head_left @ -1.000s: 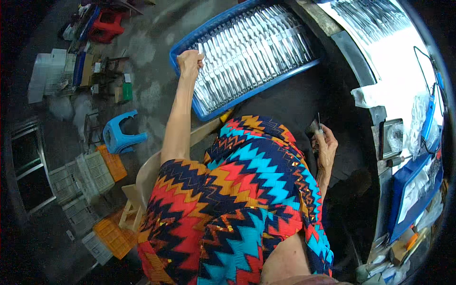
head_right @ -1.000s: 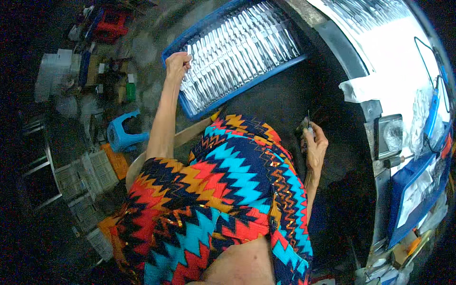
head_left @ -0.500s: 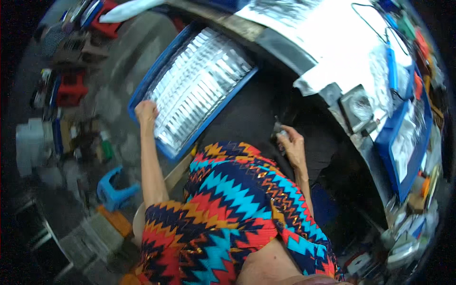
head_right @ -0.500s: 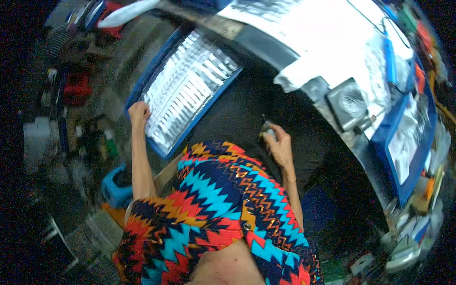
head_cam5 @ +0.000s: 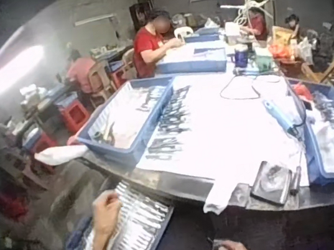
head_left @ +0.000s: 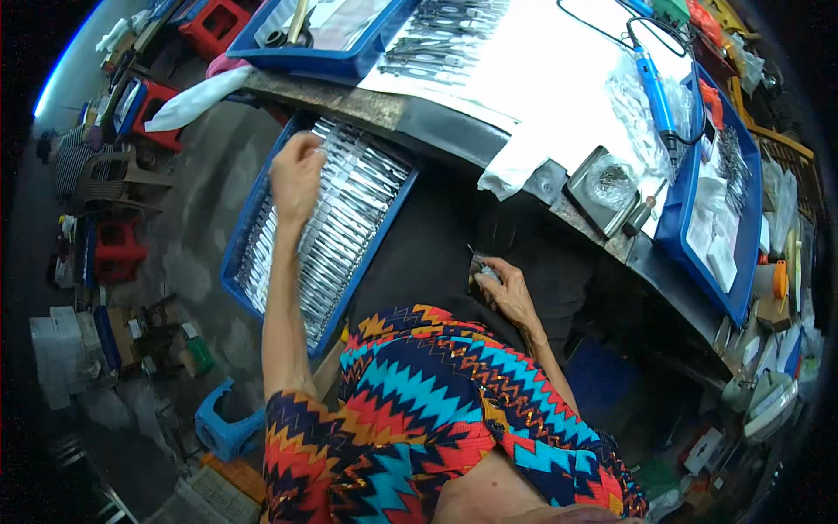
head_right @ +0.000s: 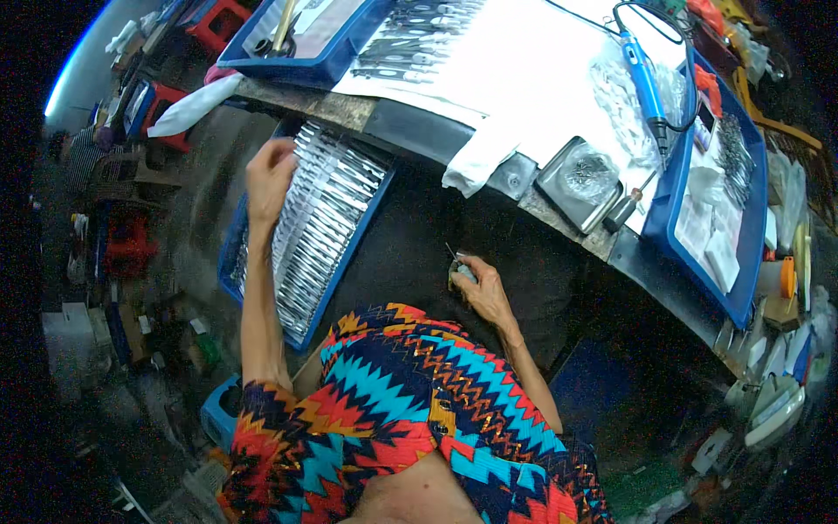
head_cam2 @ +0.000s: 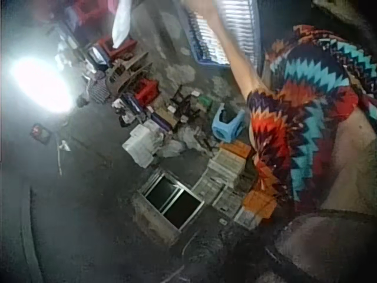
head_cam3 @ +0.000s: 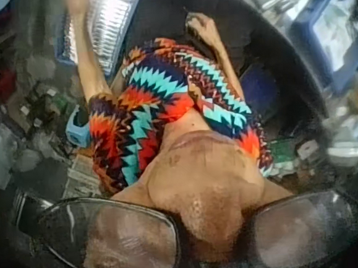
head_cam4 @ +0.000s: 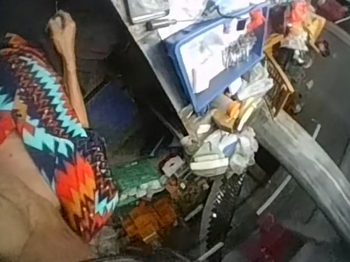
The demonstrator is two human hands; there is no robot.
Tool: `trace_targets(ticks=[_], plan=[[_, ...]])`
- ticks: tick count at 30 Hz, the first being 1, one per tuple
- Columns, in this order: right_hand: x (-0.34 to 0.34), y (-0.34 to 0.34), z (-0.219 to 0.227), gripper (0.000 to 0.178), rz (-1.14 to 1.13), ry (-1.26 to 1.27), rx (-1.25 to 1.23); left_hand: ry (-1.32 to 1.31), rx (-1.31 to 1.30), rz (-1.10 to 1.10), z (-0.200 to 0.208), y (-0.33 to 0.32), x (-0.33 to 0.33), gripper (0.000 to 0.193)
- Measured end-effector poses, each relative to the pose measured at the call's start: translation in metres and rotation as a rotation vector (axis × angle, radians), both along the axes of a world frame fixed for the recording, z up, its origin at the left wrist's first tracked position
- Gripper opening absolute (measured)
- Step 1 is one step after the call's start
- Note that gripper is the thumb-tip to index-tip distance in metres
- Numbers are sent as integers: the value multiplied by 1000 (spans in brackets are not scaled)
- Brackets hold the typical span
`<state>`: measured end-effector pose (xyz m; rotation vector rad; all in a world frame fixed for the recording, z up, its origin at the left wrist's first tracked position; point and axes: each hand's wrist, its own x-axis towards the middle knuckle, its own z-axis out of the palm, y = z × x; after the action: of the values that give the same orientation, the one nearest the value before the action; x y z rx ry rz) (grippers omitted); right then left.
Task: Assembling small plastic and metal hardware components using a screwdriver at a workbench.
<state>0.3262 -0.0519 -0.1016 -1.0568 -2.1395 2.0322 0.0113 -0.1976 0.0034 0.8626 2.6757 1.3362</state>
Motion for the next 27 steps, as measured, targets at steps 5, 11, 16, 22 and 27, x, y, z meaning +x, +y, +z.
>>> trace_targets(ticks=[5,11,16,22,27], plan=[[-1,-3,4,38,-54,15,-56,320,129,-356,23,128,8,15],[0,-4,6,36,-64,55,-124,667,-33,-367,-5,189,-10,18],[3,-5,-3,38,-70,47,-123,730,-102,-354,-17,194,-13,18],[4,-4,1,37,-62,54,-137,739,-55,-379,-13,195,-14,20],[3,-3,38,37,-46,100,-358,849,-52,-300,3,164,-19,18]])
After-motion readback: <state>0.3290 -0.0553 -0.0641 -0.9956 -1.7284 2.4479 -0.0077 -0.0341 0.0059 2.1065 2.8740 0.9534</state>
